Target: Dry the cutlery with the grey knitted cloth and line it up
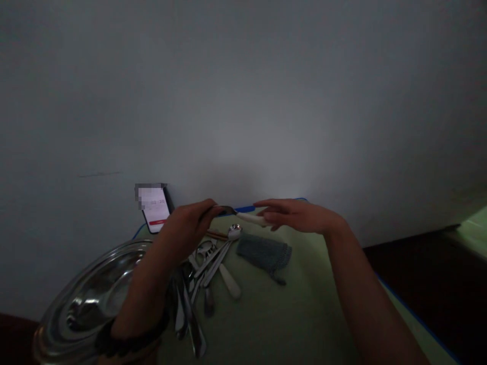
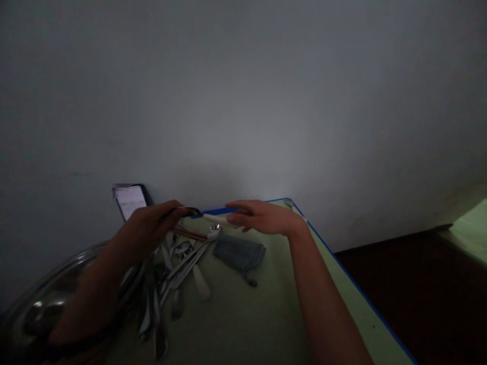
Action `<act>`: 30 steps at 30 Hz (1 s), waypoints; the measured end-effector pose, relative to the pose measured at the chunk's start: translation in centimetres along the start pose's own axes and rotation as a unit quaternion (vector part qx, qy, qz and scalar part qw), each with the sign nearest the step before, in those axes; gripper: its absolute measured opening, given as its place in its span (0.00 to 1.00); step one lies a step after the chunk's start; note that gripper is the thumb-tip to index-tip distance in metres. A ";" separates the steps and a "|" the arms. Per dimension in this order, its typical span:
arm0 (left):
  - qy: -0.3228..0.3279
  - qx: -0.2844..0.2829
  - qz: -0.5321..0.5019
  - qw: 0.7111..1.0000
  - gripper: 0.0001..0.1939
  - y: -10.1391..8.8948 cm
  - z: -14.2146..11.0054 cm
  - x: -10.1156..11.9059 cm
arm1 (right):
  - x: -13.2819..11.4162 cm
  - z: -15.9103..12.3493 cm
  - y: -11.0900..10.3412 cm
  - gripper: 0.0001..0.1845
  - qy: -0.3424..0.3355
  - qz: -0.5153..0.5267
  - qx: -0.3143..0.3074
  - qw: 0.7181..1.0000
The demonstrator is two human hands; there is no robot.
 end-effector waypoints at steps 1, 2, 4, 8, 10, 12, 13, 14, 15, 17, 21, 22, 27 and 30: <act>0.005 0.001 0.000 1.000 0.19 0.7 0.4 0.6 | -0.1 -0.2 0.3 0.24 -0.002 -0.018 -0.014 1.000; 0.009 -0.002 0.004 1.000 0.19 1.6 0.7 1.1 | 0.1 -0.4 0.5 0.23 -0.002 -0.047 -0.023 0.999; 0.002 -0.041 0.008 0.999 0.20 3.8 1.3 1.8 | 1.2 -0.8 0.6 0.24 0.006 -0.149 -0.004 0.989; 0.013 -0.099 -0.004 0.995 0.27 8.4 1.7 2.7 | 6.3 -2.2 -1.0 0.21 0.088 -0.284 0.153 0.942; 0.044 -0.120 -0.004 0.992 0.27 10.0 1.6 3.5 | 9.2 -3.0 -2.0 0.19 0.144 -0.322 0.225 0.908; 0.080 -0.143 -0.003 0.987 0.25 11.2 1.3 4.5 | 11.7 -3.7 -2.6 0.18 0.192 -0.350 0.276 0.874; 0.097 -0.157 -0.002 0.983 0.24 11.7 1.1 5.0 | 12.6 -3.9 -2.9 0.19 0.213 -0.361 0.299 0.857; 0.112 -0.172 -0.002 0.979 0.23 12.0 0.9 5.5 | 13.4 -4.0 -3.0 0.20 0.226 -0.372 0.317 0.843; 0.124 -0.185 0.000 0.975 0.21 12.3 0.7 5.9 | 13.9 -4.1 -3.0 0.21 0.236 -0.383 0.332 0.829; 0.139 -0.201 0.003 0.970 0.20 12.6 0.5 6.4 | 14.4 -4.1 -3.0 0.23 0.243 -0.404 0.350 0.810; 0.144 -0.209 0.007 0.967 0.19 12.7 0.4 6.5 | 14.5 -3.7 -3.0 0.23 0.236 -0.444 0.351 0.790; 0.145 -0.211 0.006 0.967 0.18 12.7 0.5 6.5 | 14.4 -3.6 -3.1 0.22 0.235 -0.453 0.350 0.786; 0.144 -0.218 0.006 0.965 0.19 12.6 0.5 6.4 | 14.4 -3.0 -3.8 0.21 0.232 -0.492 0.361 0.757; 0.142 -0.222 0.007 0.965 0.19 12.6 0.5 6.3 | 14.3 -2.7 -4.0 0.20 0.222 -0.511 0.366 0.745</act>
Point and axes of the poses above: each hand's wrist, its own z-axis towards the middle knuckle, its own y-axis out of the palm, x = y × z, the point moved 3 cm from there along z, towards the middle knuckle, and after that the axes turned 13 degrees about z, right-handed, at the moved point
